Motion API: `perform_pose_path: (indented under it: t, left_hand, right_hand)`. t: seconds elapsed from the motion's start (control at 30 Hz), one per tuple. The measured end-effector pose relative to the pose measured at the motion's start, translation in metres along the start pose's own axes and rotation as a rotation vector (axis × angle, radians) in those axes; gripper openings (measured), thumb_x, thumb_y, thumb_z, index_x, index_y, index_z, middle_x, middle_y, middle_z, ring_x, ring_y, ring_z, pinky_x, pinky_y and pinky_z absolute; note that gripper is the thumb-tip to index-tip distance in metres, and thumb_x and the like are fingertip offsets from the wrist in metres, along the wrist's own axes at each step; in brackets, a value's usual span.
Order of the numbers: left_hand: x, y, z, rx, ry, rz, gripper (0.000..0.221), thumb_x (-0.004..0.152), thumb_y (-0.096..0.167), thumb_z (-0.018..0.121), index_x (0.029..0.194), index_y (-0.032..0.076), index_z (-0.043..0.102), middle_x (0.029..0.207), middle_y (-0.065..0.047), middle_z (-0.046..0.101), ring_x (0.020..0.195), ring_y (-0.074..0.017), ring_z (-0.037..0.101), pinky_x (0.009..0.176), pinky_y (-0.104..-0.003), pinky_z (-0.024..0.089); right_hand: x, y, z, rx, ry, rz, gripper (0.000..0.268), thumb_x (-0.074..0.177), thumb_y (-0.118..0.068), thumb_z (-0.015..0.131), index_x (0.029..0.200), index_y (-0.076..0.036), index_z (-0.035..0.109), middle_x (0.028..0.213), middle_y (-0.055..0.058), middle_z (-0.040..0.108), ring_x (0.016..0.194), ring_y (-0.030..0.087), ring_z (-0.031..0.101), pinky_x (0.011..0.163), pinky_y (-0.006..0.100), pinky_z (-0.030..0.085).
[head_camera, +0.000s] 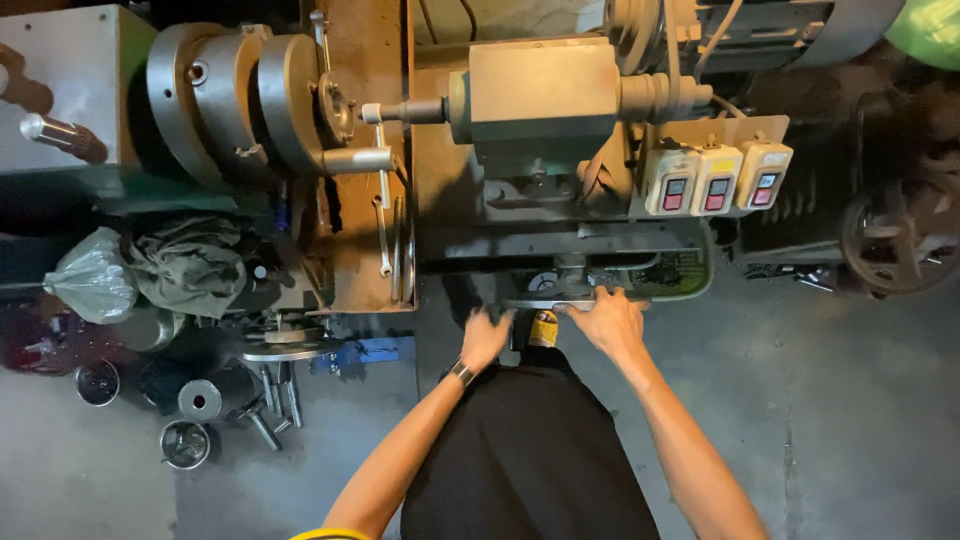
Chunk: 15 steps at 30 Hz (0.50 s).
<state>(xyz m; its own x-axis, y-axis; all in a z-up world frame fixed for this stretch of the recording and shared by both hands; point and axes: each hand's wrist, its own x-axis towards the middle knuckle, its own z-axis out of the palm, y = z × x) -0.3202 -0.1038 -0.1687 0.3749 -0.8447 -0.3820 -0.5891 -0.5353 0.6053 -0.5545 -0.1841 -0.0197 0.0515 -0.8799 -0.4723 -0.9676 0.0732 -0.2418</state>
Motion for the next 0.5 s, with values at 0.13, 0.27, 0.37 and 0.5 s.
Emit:
perform_pose_path:
  t: [0.13,0.27,0.37,0.5]
  left_hand:
    - [-0.051,0.025,-0.106,-0.254,-0.176,0.168,0.035,0.094,0.032,0.070,0.112,0.003,0.074,0.100,-0.020,0.077,0.092,-0.0292,0.075,0.082,-0.037,0.057]
    - [-0.063,-0.044,-0.174,-0.494,0.063,0.013,0.022,0.098,0.022,0.066,0.107,0.003,0.073,0.088,-0.011,0.080,0.081,-0.0151,0.077,0.073,-0.032,0.060]
    - [-0.059,-0.087,-0.248,-0.335,0.456,-0.139,0.027,0.104,0.023,0.061,0.101,-0.001,0.073,0.077,-0.015,0.073,0.070,-0.0210,0.070,0.066,-0.038,0.054]
    - [-0.036,-0.193,-0.291,-0.102,0.790,-0.176,0.032,0.107,0.030,0.065,0.109,-0.002,0.070,0.088,-0.017,0.074,0.080,-0.0236,0.071,0.072,-0.042,0.055]
  right_hand:
    - [0.001,-0.013,0.000,-0.039,-0.020,0.066,0.085,0.079,-0.072,0.067,0.127,-0.002,0.067,0.118,0.027,0.066,0.111,0.046,0.065,0.113,0.073,0.028]
    - [0.001,-0.033,0.004,-0.177,-0.053,0.064,0.090,0.079,-0.079,0.063,0.125,-0.001,0.067,0.121,0.028,0.066,0.110,0.047,0.066,0.110,0.073,0.032]
    - [0.004,-0.038,0.009,-0.251,-0.115,0.076,0.093,0.082,-0.083,0.057,0.125,0.000,0.068,0.118,0.028,0.070,0.108,0.046,0.069,0.104,0.067,0.044]
    - [-0.008,-0.066,0.010,-0.342,-0.107,0.010,0.090,0.087,-0.079,0.058,0.128,0.001,0.063,0.117,0.031,0.067,0.104,0.049,0.068,0.101,0.070,0.043]
